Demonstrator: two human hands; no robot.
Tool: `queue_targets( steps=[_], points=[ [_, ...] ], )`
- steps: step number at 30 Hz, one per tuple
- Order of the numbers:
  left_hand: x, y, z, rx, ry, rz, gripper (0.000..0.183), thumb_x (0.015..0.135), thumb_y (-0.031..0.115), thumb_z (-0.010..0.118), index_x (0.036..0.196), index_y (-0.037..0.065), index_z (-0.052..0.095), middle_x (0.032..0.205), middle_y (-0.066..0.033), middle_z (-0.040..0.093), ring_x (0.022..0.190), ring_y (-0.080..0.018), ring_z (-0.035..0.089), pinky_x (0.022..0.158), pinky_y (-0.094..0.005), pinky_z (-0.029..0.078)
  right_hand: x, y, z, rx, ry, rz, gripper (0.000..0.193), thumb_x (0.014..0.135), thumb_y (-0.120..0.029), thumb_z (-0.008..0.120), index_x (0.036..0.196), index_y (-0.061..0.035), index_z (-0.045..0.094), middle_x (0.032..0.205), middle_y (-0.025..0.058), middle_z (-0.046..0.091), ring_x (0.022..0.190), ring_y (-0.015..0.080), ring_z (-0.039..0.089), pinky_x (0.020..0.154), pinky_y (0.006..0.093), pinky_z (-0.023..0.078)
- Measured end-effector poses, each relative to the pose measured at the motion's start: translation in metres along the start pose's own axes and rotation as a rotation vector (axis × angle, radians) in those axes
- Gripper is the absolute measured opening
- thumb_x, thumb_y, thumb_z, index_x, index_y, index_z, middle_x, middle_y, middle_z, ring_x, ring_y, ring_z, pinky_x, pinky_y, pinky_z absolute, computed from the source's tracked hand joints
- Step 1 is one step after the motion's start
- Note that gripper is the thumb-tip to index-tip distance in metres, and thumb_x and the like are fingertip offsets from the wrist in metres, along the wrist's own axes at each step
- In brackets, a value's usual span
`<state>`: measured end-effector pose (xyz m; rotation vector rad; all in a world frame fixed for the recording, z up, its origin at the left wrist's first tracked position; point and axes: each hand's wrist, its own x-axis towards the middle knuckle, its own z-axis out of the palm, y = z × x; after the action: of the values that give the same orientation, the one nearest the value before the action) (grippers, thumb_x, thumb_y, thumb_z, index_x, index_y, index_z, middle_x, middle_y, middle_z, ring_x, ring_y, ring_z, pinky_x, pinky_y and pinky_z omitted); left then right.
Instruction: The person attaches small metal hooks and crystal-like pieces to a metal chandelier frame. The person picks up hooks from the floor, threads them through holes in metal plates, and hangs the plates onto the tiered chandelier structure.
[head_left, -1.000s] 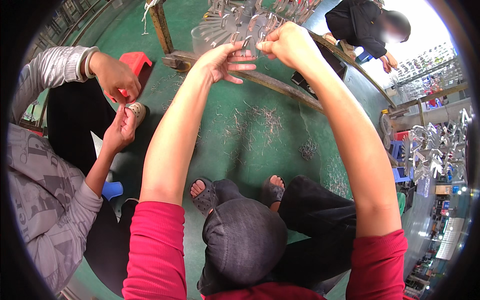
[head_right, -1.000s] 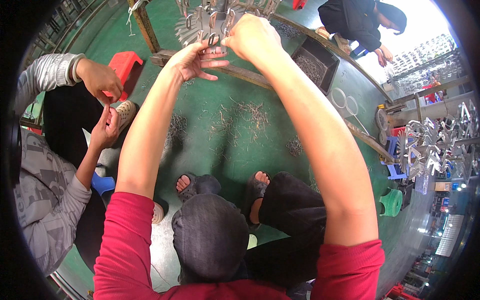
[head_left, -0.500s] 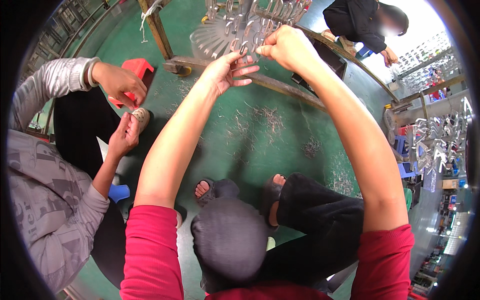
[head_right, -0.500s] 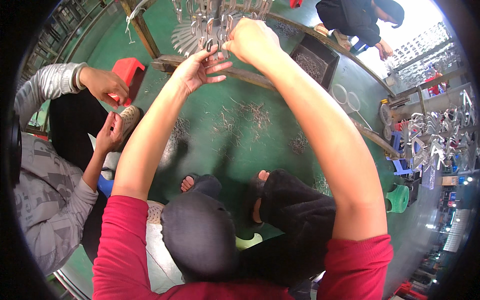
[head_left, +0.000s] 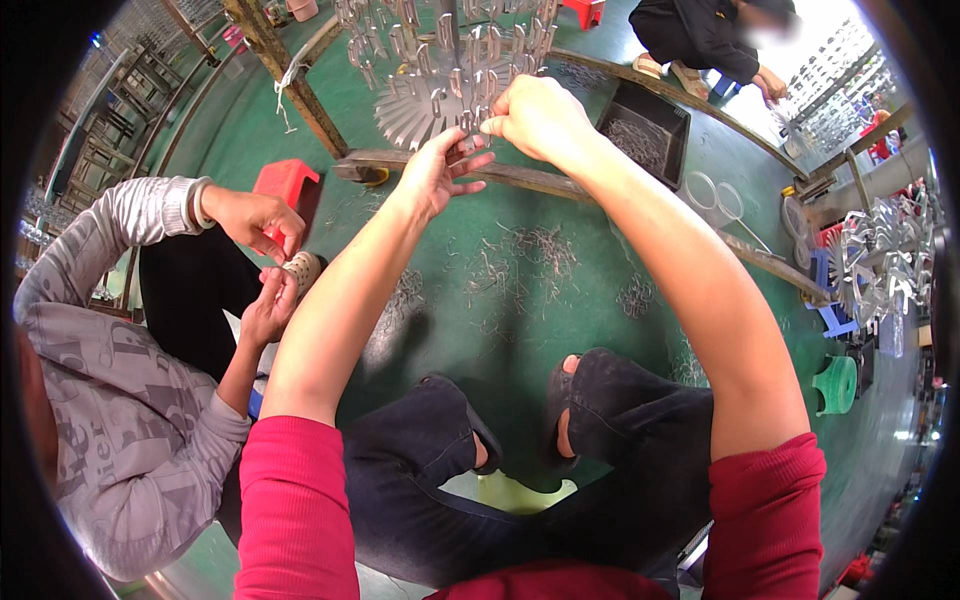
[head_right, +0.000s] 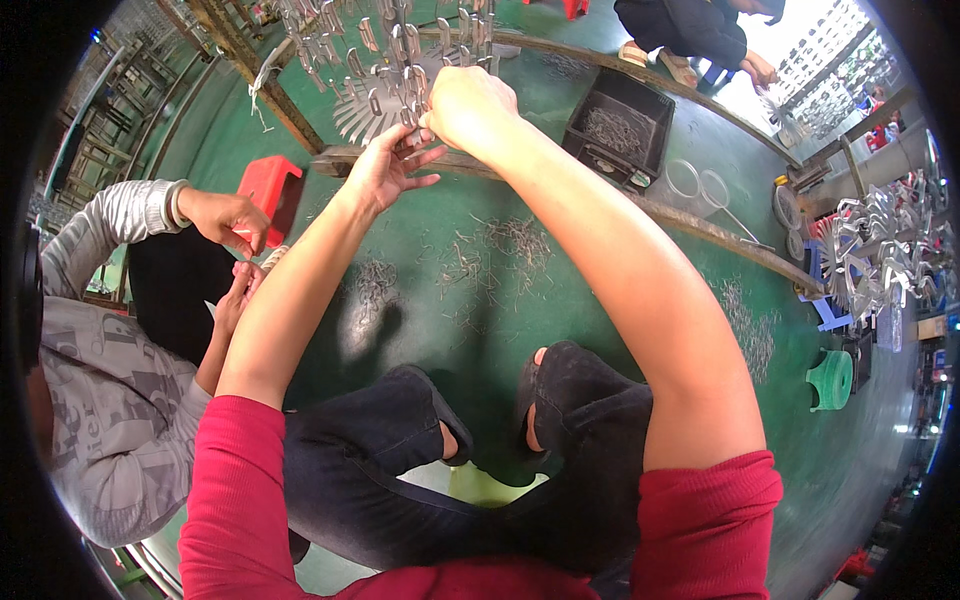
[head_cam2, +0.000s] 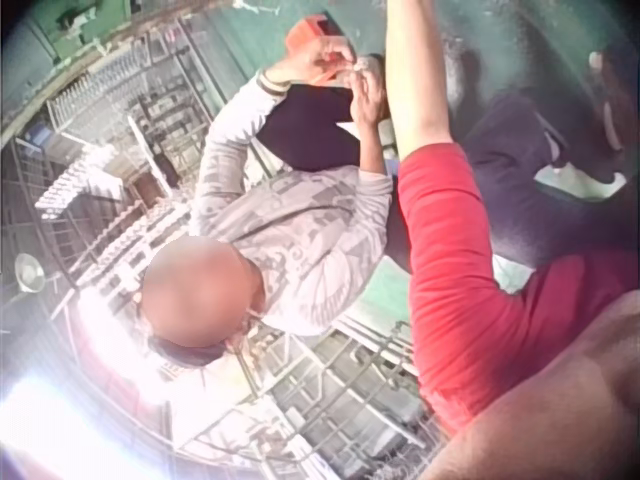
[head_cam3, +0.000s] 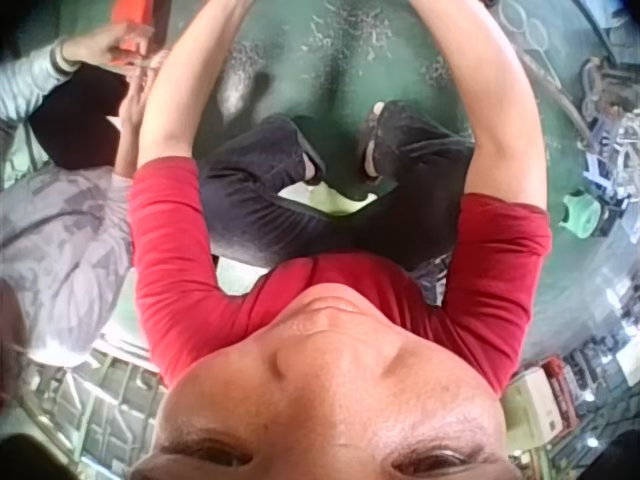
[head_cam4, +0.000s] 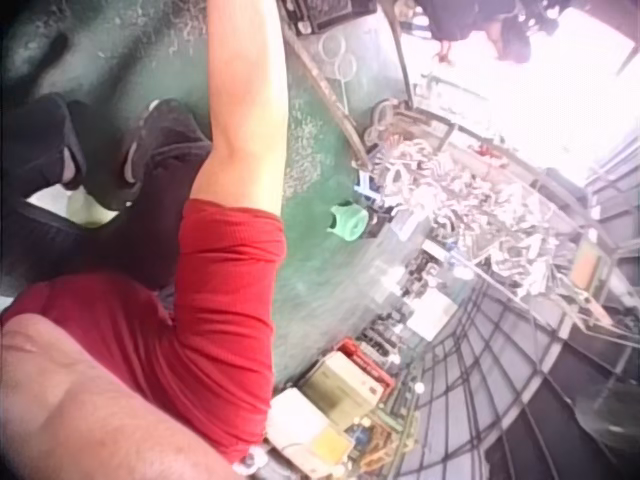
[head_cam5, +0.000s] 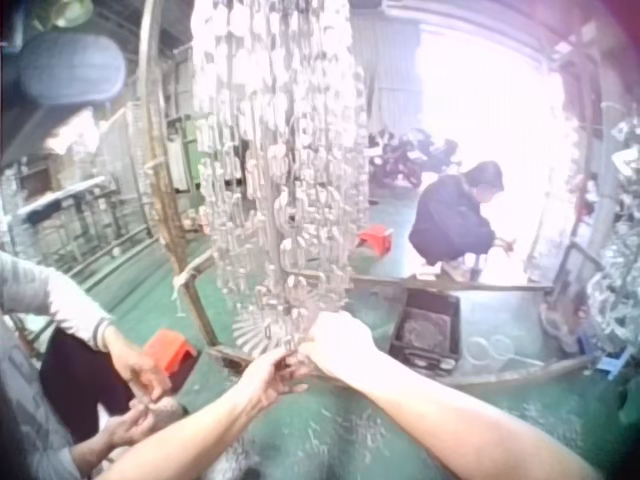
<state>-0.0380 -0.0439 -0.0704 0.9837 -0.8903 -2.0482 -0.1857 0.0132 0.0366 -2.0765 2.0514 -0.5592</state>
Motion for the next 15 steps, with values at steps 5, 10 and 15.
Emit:
queue_targets(
  steps=[5,10,15],
  points=[
    [-0.002,0.002,0.004,-0.039,0.022,0.010,0.016,0.088,0.027,0.050,0.082,0.014,0.056,0.087,-0.0020,0.065,0.100,-0.0232,0.061,0.084,-0.0520,0.041,0.004,0.013,0.006,-0.043,0.067,-0.099,0.024,0.074,-0.029,0.068,0.079,-0.0060,0.070,0.070,0.0154,0.064,0.070,0.0294,0.064,0.067,0.0385,0.049],
    [0.000,-0.002,0.005,-0.098,0.070,0.057,0.013,0.087,0.025,0.052,0.084,0.014,0.057,0.084,-0.0027,0.065,0.099,-0.0236,0.061,0.088,-0.0536,0.037,0.008,0.013,0.008,0.004,0.039,-0.082,0.026,0.074,-0.030,0.068,0.078,-0.0040,0.069,0.066,0.0151,0.063,0.063,0.0267,0.064,0.063,0.0364,0.049],
    [0.003,-0.001,0.016,-0.162,0.145,0.046,0.012,0.084,0.024,0.057,0.083,0.012,0.059,0.081,-0.0058,0.066,0.097,-0.0237,0.061,0.093,-0.0559,0.034,0.008,0.010,0.007,-0.009,-0.009,-0.031,0.024,0.072,-0.030,0.069,0.079,-0.0074,0.070,0.077,0.0137,0.065,0.077,0.0282,0.064,0.072,0.0369,0.050]
  ],
)
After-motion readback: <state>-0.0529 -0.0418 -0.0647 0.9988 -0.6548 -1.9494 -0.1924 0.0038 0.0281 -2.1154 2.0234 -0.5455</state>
